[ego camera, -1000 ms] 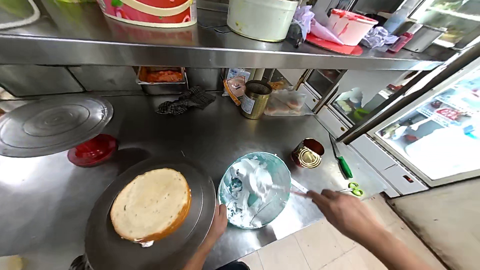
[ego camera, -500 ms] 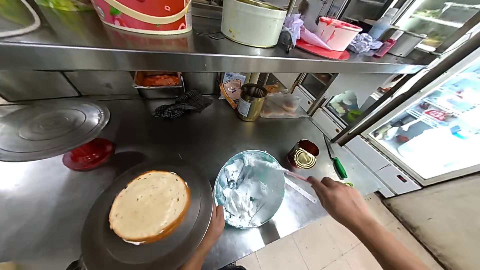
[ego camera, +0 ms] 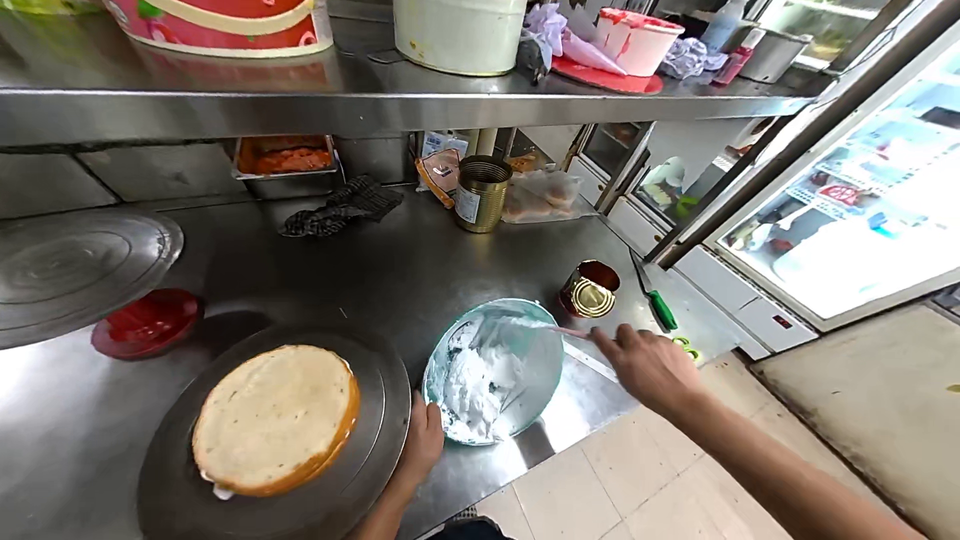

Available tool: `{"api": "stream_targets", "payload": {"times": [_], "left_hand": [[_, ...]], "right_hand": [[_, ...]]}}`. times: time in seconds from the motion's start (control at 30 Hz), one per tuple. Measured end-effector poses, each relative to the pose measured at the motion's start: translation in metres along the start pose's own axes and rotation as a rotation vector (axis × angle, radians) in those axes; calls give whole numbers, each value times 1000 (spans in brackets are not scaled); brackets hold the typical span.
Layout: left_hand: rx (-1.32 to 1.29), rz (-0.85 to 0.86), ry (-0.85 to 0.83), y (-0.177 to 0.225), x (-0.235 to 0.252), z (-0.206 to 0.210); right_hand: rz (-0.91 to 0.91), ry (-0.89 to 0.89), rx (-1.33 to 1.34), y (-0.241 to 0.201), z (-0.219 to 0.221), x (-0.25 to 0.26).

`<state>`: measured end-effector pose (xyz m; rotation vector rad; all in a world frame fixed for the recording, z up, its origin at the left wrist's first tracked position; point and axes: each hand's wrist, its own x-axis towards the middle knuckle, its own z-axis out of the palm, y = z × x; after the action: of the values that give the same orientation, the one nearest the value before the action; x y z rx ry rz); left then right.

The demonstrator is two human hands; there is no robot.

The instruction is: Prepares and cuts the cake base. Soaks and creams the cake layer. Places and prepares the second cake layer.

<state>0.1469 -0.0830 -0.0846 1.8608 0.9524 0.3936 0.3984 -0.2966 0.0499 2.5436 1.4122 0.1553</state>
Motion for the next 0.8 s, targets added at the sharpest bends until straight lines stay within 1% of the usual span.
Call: {"api": "stream_targets", "payload": {"times": [0.07,0.13,0.2,0.23,0.27,0.33,0.4,0.47,0.5,0.53,0.57,0.6,0.67,0.7,0.73,0.8], "left_hand": [[15,-37,50,-1,-1,4],[44,-52,89,1,-2,6],[99,-44,88,6,-1,6],[117,-45,78,8,-2,6],[116,-46,67,9,-2,6],[68,-52,39,6,1,4],[16,-53,24,0,3,5],[1,-48,14,-3,6,8],[0,-48,1,-3,6,8],[-2,-50,-15,-3,5,9],[-6,-50,-25,-4,4,10],[-21,-51,-30,-5,3,11],[-60,-53,-16,-5,3,14],[-78,-49,1,-5,3,14],[-94,-46,14,-5,3,13],[-122,-59,23,-6,1,10]], "right_hand": [[185,-121,50,8,25,-19],[307,-316,225,-15,53,-47],[317,-490,464,-46,82,-72],[281,-555,564,-55,89,-81],[236,-588,609,-59,86,-85],[193,-537,534,-48,58,-82],[210,-361,428,-27,32,-77],[252,-153,324,-11,26,-65],[282,-100,295,-7,30,-57],[310,-95,284,-7,38,-49],[326,-133,297,-11,50,-43],[325,-209,337,-19,61,-38],[244,-382,449,-43,75,-39],[179,-411,500,-52,77,-44],[123,-380,523,-56,76,-51],[78,-183,495,-47,70,-65]]}}
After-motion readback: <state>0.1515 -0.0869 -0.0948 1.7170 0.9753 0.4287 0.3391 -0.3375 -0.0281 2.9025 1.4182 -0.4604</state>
